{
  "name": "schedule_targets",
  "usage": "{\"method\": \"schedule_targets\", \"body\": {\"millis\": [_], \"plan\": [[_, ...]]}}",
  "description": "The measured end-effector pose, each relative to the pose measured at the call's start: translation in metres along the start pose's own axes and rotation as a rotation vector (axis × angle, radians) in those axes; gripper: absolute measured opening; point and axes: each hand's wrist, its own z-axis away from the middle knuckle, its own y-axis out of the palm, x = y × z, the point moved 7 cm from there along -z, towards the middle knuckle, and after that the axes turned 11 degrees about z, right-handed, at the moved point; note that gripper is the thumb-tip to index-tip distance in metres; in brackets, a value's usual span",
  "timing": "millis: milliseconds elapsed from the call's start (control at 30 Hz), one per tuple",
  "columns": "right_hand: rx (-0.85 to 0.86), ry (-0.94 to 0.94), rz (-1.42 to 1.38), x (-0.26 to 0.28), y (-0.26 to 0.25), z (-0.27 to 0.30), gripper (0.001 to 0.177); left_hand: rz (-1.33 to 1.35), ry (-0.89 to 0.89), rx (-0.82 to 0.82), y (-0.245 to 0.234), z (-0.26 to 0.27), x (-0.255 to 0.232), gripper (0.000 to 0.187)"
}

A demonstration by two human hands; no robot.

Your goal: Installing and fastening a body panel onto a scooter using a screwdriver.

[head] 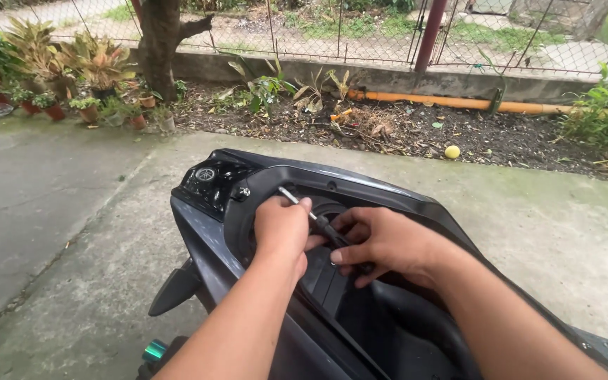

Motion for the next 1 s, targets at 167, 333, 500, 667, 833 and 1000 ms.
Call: {"method": "schedule_targets", "body": {"millis": [167, 333, 500, 667, 833, 1000], "plan": [[-0.027, -0.003, 0.003, -0.006, 0.012, -0.009, 0.034, -0.161, 0.069, 0.071, 0.006, 0.003, -0.012, 0.018], [-0.303, 0.018, 0.064, 0.012, 0.012, -0.028, 0.027, -0.926, 0.284, -0.060, 0.001, 0.029, -0.077, 0.025], [-0.502, -0.186, 0.220, 0.053, 0.027, -0.074, 0.029, -1.008, 0.581, -0.280, -0.067, -0.014, -0.140, 0.028], [-0.576, -0.266, 0.270, 0.082, 0.051, -0.101, 0.028, -1.034, 0.464, -0.383, -0.115, -0.070, -0.133, 0.065], [-0.669, -0.199, 0.285, 0.085, 0.055, -0.106, 0.023, -0.930, 0.305, -0.225, -0.112, -0.069, -0.111, 0.086], [-0.650, 0.000, 0.269, 0.089, 0.063, -0.102, 0.025, -0.883, 0.232, -0.233, -0.110, -0.063, -0.112, 0.082]]}}
